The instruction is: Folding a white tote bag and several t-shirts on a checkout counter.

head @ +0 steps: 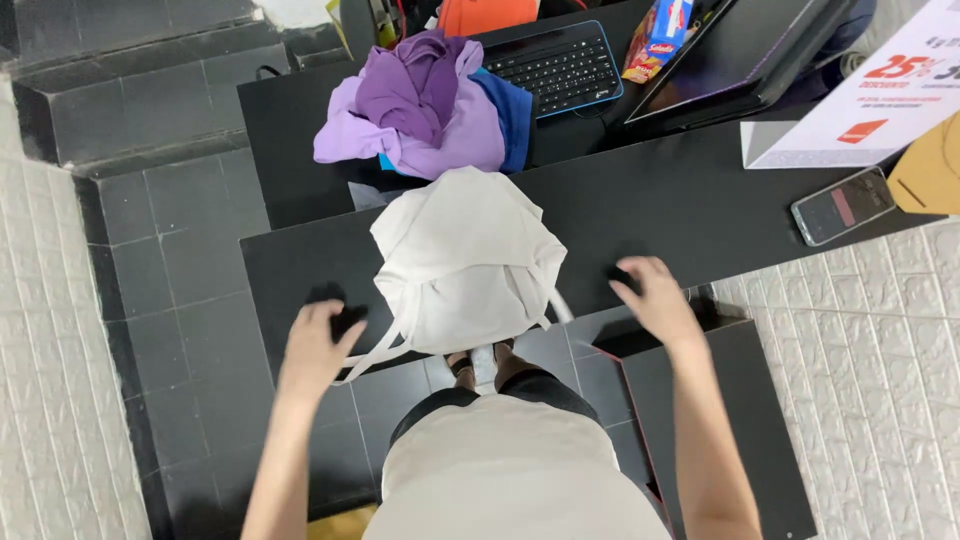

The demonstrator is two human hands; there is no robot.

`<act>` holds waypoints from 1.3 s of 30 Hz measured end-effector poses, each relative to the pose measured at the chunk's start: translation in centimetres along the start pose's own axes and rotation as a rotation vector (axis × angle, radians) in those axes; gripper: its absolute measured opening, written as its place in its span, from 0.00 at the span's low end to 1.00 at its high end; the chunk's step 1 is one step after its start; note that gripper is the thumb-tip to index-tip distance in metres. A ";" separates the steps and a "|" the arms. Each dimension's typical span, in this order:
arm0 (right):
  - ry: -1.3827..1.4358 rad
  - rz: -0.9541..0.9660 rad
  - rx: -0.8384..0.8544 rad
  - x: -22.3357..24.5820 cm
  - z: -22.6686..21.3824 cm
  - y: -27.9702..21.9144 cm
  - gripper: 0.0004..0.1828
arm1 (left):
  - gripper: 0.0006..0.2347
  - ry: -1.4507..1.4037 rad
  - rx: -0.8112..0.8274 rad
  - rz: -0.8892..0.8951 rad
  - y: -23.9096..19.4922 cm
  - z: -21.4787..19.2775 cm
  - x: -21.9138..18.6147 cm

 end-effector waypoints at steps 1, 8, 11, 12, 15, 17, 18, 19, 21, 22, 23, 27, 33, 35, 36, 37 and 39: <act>0.000 -0.003 0.005 2.2 1.0 0.7 0.20 | 0.20 0.001 -0.001 -0.006 0.6 0.8 -2.1; -0.170 -0.315 -0.138 7.5 9.2 4.5 0.20 | 0.11 0.242 -0.404 0.482 4.9 8.9 -4.0; -0.050 -0.354 -0.201 10.1 4.5 3.9 0.09 | 0.04 0.209 -0.483 0.515 3.9 5.4 -4.6; 0.062 -0.337 -0.202 11.3 1.9 3.2 0.06 | 0.03 0.171 -0.486 0.502 3.1 3.9 -5.0; 0.325 -0.264 0.097 11.6 -1.5 2.0 0.10 | 0.01 0.046 -0.191 0.505 2.1 2.0 -4.2; 0.305 -0.257 0.148 10.9 -1.6 2.6 0.10 | 0.06 -0.031 0.058 0.348 2.4 -1.1 -6.7; 0.284 -0.243 0.197 10.5 -1.5 2.6 0.11 | 0.12 -0.110 0.309 0.191 2.1 -2.3 -7.6; 0.284 -0.242 0.205 9.6 0.3 3.4 0.11 | 0.12 -0.111 0.312 0.183 2.7 -1.5 -7.4; 0.204 -0.231 0.016 7.9 3.2 6.0 0.19 | 0.09 -0.085 0.002 0.196 5.0 -0.5 -7.2; 0.203 -0.234 0.016 8.8 3.9 6.9 0.19 | 0.09 -0.086 -0.001 0.195 6.4 1.0 -6.8; 0.177 -0.206 0.021 9.7 4.6 7.7 0.21 | 0.12 -0.045 -0.096 0.179 7.8 2.3 -6.2; 0.176 -0.149 0.071 8.8 8.3 10.1 0.22 | 0.16 0.072 -0.060 0.165 10.9 7.0 -3.7; 0.318 -0.139 0.199 8.2 4.1 10.5 0.15 | 0.16 -0.074 0.028 0.029 11.0 6.5 -1.2; 0.390 -0.155 0.223 8.7 2.2 10.2 0.13 | 0.13 -0.054 0.037 0.067 10.5 5.8 -1.7; 0.461 -0.164 0.243 8.8 1.1 9.9 0.11 | 0.10 -0.037 0.052 0.110 10.3 5.6 -2.1; 0.461 -0.163 0.236 9.0 0.6 9.8 0.11 | 0.10 -0.037 0.051 0.117 10.6 5.2 -2.2; 0.705 -0.132 0.319 9.6 -0.4 9.3 0.07 | 0.08 -0.023 0.123 0.296 10.9 4.6 -2.7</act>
Point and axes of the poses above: each hand's wrist, its own y-axis towards the middle knuckle, its own z-axis out of the palm, x = y × z, the point moved 3 cm from there along y, towards the middle knuckle, and after that the axes turned 14 degrees about -x, right-handed, at the moved point
